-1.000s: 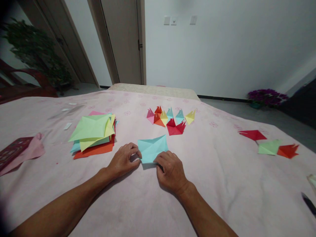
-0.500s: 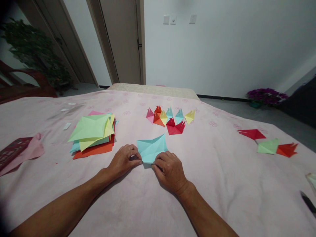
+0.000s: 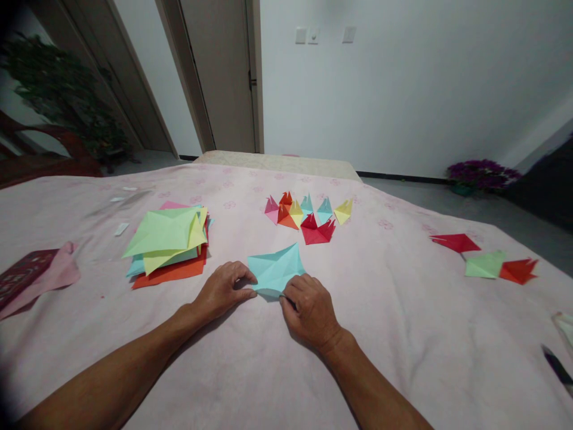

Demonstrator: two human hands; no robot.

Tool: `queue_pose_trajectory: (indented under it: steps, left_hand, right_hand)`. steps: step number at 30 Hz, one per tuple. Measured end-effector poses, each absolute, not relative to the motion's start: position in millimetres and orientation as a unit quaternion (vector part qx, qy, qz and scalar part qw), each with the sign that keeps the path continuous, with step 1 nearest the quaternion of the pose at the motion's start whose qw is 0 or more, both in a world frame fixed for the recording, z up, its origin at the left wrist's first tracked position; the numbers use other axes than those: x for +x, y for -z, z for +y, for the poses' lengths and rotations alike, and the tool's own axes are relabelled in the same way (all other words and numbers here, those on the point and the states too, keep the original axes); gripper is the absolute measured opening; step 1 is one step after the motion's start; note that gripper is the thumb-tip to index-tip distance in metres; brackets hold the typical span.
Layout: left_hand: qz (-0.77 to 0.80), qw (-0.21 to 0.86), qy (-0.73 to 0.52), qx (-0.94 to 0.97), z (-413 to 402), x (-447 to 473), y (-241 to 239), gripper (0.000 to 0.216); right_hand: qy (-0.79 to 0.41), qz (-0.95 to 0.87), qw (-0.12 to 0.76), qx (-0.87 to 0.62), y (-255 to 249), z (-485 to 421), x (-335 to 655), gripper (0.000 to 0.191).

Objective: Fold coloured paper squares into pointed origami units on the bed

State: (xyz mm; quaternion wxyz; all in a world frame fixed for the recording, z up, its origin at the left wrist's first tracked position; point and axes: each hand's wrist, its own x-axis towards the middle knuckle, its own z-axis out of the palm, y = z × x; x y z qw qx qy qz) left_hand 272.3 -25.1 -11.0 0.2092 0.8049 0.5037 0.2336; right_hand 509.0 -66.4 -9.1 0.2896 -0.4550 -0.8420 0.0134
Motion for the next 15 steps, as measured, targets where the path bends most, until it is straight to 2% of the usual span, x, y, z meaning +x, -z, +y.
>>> queue_pose_trajectory:
  steps: [15]
  left_hand:
    - [0.498,0.203,-0.236,0.809,-26.4,274.2,6.4,0.005]
  right_hand:
    - [-0.009,-0.839,0.28,-0.466,10.2,-65.7,509.7,0.013]
